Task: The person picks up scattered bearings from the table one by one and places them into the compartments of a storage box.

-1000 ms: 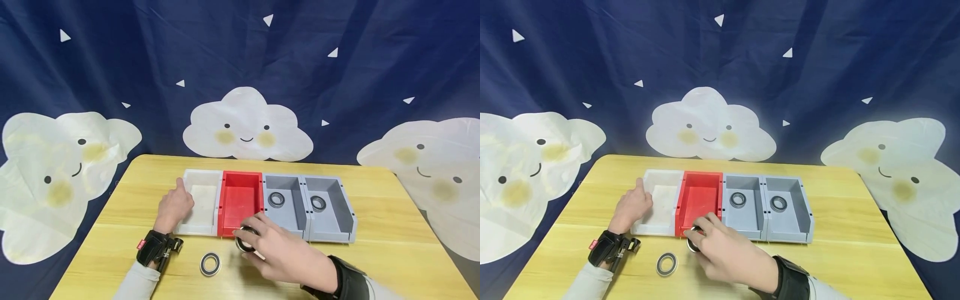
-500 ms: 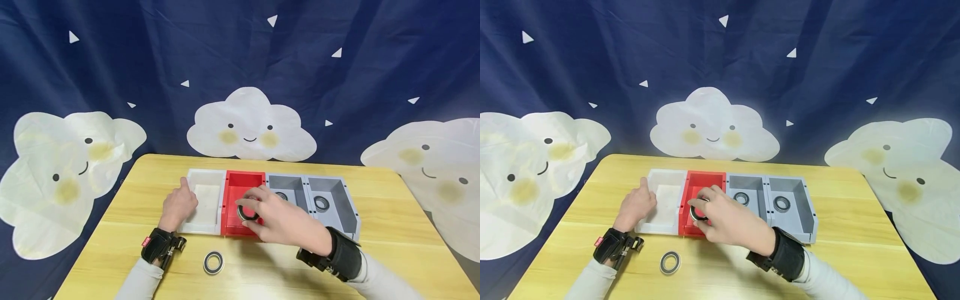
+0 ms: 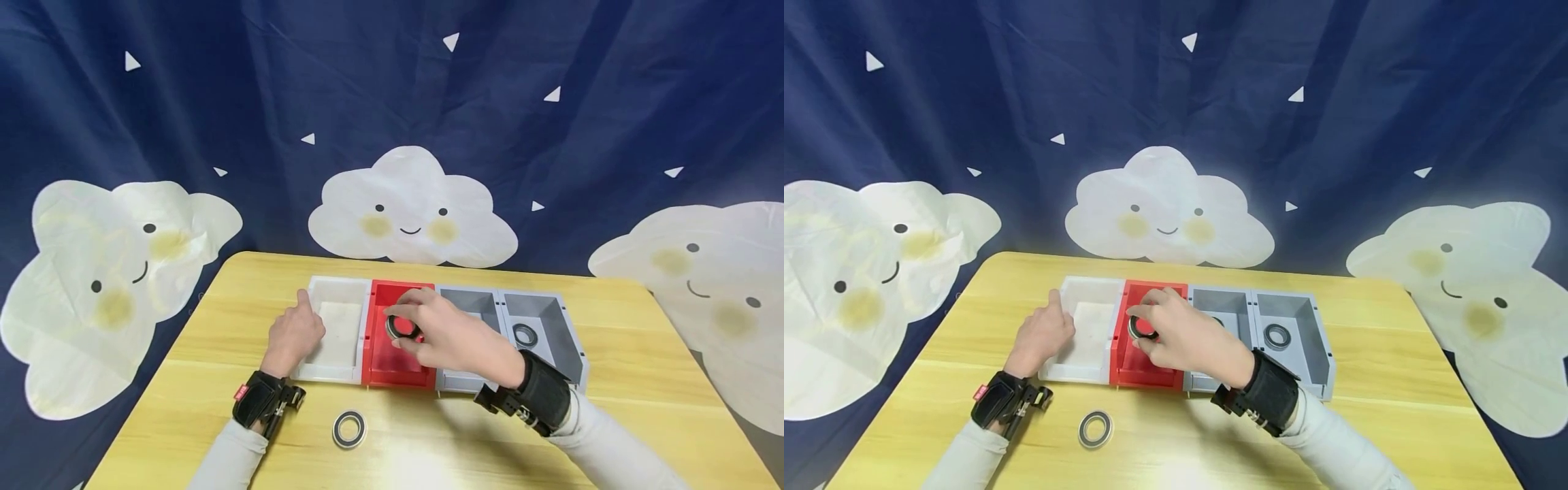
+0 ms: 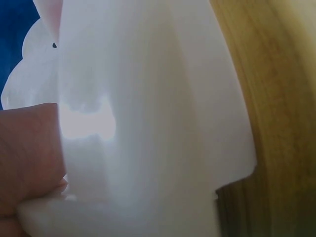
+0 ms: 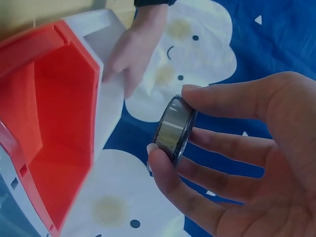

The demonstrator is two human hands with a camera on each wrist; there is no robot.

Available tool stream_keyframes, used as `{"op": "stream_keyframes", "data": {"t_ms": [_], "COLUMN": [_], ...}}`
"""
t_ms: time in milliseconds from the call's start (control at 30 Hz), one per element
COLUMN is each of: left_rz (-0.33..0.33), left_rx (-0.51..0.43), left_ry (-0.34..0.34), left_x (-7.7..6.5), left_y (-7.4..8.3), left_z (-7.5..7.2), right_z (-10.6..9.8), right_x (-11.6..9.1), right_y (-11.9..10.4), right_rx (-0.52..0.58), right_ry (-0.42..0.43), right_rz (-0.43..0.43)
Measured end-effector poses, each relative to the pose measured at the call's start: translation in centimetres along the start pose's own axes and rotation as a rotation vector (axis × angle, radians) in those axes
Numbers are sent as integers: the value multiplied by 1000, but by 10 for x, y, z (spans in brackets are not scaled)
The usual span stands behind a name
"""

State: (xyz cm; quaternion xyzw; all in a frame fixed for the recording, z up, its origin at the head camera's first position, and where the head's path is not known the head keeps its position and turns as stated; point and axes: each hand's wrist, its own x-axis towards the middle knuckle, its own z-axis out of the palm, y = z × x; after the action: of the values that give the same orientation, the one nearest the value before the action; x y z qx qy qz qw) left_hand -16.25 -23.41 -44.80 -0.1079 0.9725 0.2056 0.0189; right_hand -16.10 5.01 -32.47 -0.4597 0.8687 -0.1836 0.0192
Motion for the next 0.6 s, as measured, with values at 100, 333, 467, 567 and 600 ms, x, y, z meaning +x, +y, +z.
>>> {"op": "stream_keyframes", "data": {"t_ms": [100, 333, 467, 567, 600], "left_rz": [0, -3, -11, -9, -9], "left_rx": [3, -8, -10, -12, -13], "left_ry": [-1, -1, 4, 7, 9], "left_x": [0, -2, -2, -1, -1], "left_y": [0, -1, 0, 0, 0], "left_z": [0, 0, 1, 1, 1], "right_z": [2, 13, 22, 30, 33], "right_x": [8, 22, 28, 33, 34], "right_y": [4, 14, 21, 26, 28], "right_rx": [9, 13, 10, 11, 11], "right_ry": [1, -11, -12, -20, -25], "right_rz": [-8, 2, 34, 62, 75]}}
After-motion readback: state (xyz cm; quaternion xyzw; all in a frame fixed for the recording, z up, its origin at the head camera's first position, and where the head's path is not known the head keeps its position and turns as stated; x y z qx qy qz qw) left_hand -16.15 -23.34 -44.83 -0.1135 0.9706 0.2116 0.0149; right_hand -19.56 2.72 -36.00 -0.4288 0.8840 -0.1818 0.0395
